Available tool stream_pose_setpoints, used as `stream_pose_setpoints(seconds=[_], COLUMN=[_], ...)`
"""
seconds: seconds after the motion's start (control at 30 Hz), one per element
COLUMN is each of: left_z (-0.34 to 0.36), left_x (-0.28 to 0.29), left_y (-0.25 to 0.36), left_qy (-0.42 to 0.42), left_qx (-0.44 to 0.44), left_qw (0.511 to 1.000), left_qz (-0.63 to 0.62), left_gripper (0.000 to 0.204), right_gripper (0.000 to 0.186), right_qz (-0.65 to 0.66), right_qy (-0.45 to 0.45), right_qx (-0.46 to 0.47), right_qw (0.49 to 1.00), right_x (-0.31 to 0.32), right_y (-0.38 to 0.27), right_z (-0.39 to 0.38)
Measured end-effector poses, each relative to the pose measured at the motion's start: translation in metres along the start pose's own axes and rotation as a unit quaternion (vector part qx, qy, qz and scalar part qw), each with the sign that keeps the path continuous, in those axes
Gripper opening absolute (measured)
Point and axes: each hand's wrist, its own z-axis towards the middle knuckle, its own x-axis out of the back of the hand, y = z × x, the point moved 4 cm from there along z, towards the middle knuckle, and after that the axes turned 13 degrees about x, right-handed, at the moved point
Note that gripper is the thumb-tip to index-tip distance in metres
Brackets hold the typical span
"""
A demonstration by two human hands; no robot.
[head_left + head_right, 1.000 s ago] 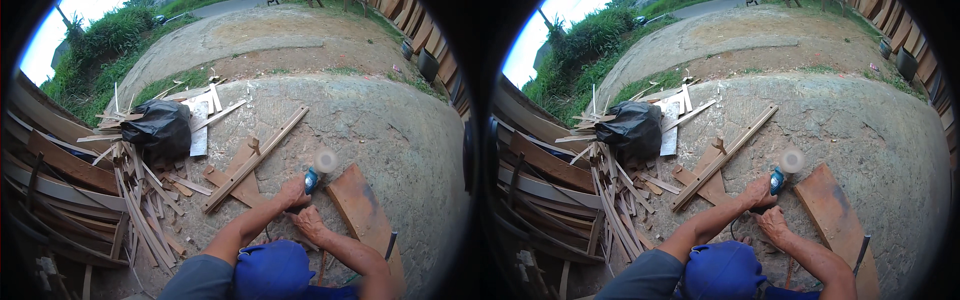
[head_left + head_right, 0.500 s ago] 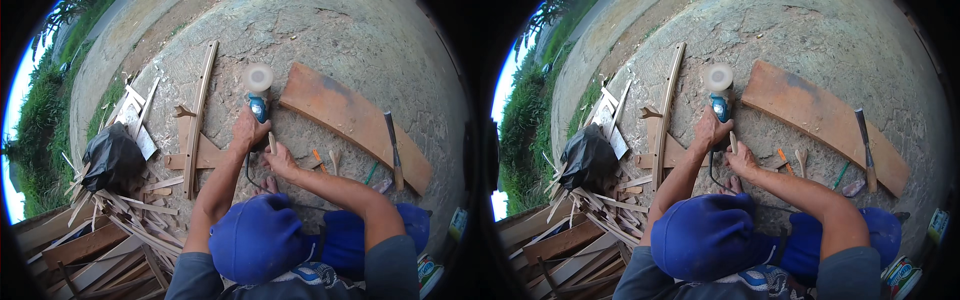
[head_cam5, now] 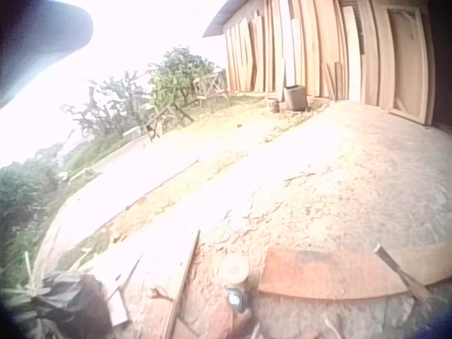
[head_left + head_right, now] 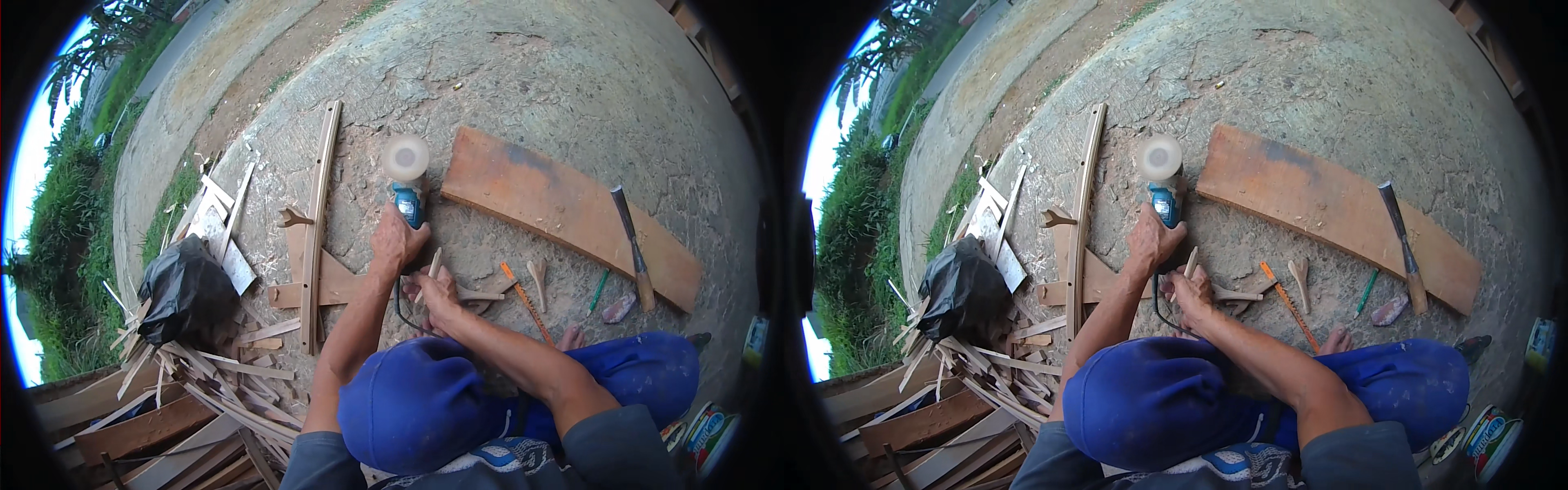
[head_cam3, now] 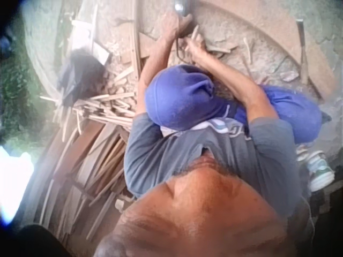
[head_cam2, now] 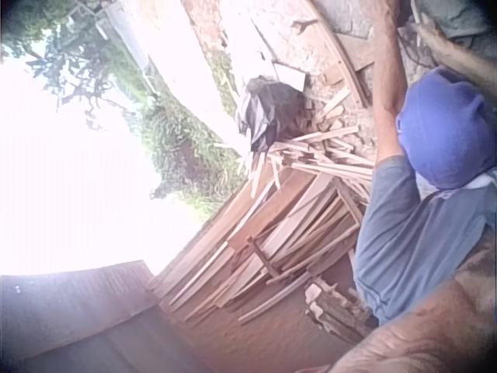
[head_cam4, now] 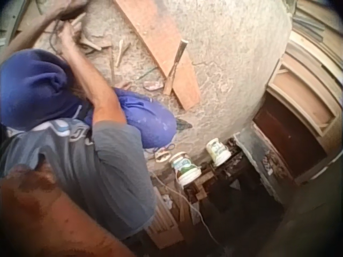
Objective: The person carves a small wooden piece using a chisel and mallet, then smooths it with a power sander. They fit the carved piece into a slot on a larger wooden frame and continue refining the shape.
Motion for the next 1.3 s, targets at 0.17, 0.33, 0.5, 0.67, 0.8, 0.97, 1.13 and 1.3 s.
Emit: stream_pose_setpoints(seconds=[0.17,0.33,0.5,0.67,0.8,0.97,1.13,1.3], left_z=[0.001,-0.001,-0.006,-0.036,-0.073,-0.118,-0.121,-0.113], left_x=[0.000,0.002,-0.005,-0.009,0.040,0.097,0.073,0.023], left_y=[-0.009,-0.009,-0.036,-0.040,0.002,0.126,0.186,0.171], left_qy=[-0.016,-0.021,-0.014,0.124,0.120,-0.087,-0.277,-0.149], left_qx=[0.011,-0.013,-0.006,-0.084,-0.185,-0.357,-0.357,-0.332], left_qw=[1.000,0.999,0.989,0.973,0.950,0.904,0.861,0.915], left_qz=[0.003,-0.033,-0.146,-0.176,-0.222,-0.219,-0.234,-0.174], left_gripper=[0.086,0.091,0.083,0.056,0.044,0.050,0.060,0.038], right_gripper=[0.036,0.043,0.047,0.045,0.039,0.037,0.041,0.037], right_qz=[-0.131,-0.108,-0.285,-0.324,-0.240,-0.174,-0.147,-0.339], right_qy=[-0.081,-0.101,-0.238,-0.258,-0.276,-0.277,-0.262,-0.219], right_qx=[0.080,0.137,0.268,0.327,0.246,0.247,0.279,0.305], right_qw=[0.985,0.979,0.889,0.850,0.898,0.912,0.912,0.863], right_x=[0.028,0.056,0.061,0.068,0.071,0.068,0.092,0.160], right_y=[-0.054,-0.123,-0.209,-0.285,-0.314,-0.338,-0.348,-0.338], right_z=[0.000,0.028,0.036,0.020,-0.002,-0.018,-0.023,-0.010])
